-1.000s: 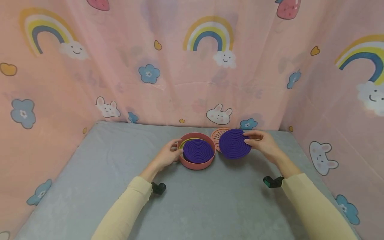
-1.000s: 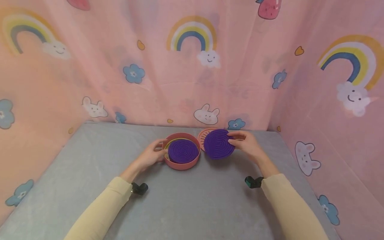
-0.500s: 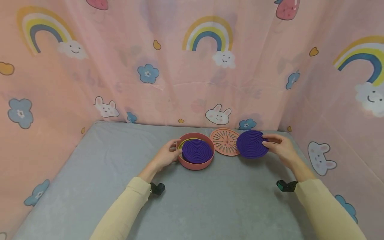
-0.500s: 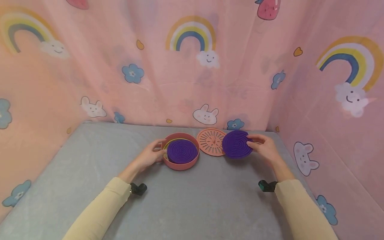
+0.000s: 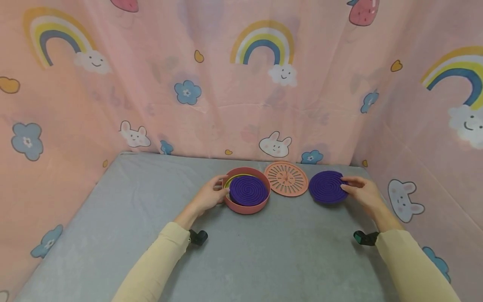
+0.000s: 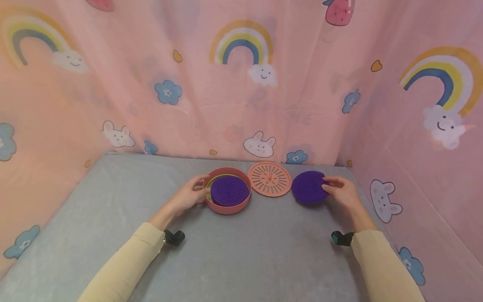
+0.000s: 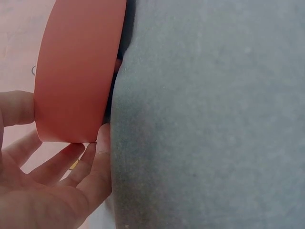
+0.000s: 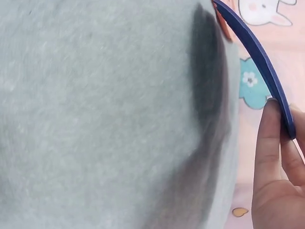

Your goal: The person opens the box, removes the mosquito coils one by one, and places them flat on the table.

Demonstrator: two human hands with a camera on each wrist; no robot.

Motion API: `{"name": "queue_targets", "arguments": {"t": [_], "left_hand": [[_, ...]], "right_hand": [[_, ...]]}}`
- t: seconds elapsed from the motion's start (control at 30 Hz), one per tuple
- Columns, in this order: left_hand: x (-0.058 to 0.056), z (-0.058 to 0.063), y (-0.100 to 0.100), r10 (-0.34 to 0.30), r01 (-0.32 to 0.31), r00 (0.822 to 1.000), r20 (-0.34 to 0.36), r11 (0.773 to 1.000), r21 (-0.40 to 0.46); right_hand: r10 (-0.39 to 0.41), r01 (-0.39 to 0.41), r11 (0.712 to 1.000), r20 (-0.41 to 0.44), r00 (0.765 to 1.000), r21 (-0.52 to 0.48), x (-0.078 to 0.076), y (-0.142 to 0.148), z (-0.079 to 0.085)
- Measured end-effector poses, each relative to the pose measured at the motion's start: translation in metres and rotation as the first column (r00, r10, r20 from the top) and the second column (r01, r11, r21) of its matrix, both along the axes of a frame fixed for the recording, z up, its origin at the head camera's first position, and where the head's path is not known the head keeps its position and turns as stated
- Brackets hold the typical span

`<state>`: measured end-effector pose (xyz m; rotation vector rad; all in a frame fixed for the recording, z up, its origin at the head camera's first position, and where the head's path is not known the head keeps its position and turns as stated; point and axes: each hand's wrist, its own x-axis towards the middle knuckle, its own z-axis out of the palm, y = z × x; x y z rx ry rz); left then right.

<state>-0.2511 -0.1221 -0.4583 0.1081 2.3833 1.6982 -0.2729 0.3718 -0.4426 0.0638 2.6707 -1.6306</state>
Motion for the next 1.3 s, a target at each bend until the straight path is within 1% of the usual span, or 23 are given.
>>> {"name": "queue_targets", "arguments": {"t": [0.2, 0.37, 0.47, 0.6, 0.8, 1.0, 1.13, 1.3], "left_hand": [[-0.001, -0.001, 0.0, 0.002, -0.002, 1.0, -0.001, 1.0, -0.007], [-0.001, -0.002, 0.001, 0.001, -0.001, 1.0, 0.006, 1.0, -0.005], [-0.002, -0.003, 0.001, -0.002, 0.002, 1.0, 0.012, 1.0, 0.006], [-0.001, -0.002, 0.001, 0.0, 0.0, 1.0, 0.012, 1.0, 0.012], [0.0, 0.0, 0.0, 0.005, -0.005, 1.0, 0.008, 1.0, 0.001], [0.0, 0.0, 0.0, -0.002, 0.001, 1.0, 0.016, 1.0, 0.024], [0.0, 0.001, 0.0, -0.006, 0.005, 1.0, 0.012, 1.0, 0.025], [0.001, 0.002, 0.0, -0.005, 0.005, 1.0, 0.01, 1.0, 0.014]], "right_hand": [[0.001, -0.003, 0.999, 0.039, 0.999, 0.038, 0.0, 0.004, -0.006], [0.006, -0.007, 0.998, 0.013, 1.0, 0.064, -0.002, 0.008, -0.014], [0.028, -0.027, 0.996, -0.008, 1.0, 0.086, -0.002, 0.01, -0.018], [0.05, -0.048, 0.986, -0.013, 0.999, 0.158, -0.001, 0.011, -0.018], [0.049, -0.041, 0.97, -0.027, 0.998, 0.241, 0.004, 0.009, -0.014], [0.029, -0.015, 0.953, -0.041, 0.999, 0.302, 0.01, 0.008, -0.009], [0.064, -0.048, 0.956, -0.045, 0.997, 0.289, 0.01, 0.001, -0.002], [0.119, -0.105, 0.966, -0.044, 0.992, 0.237, 0.012, -0.017, 0.009]]}}
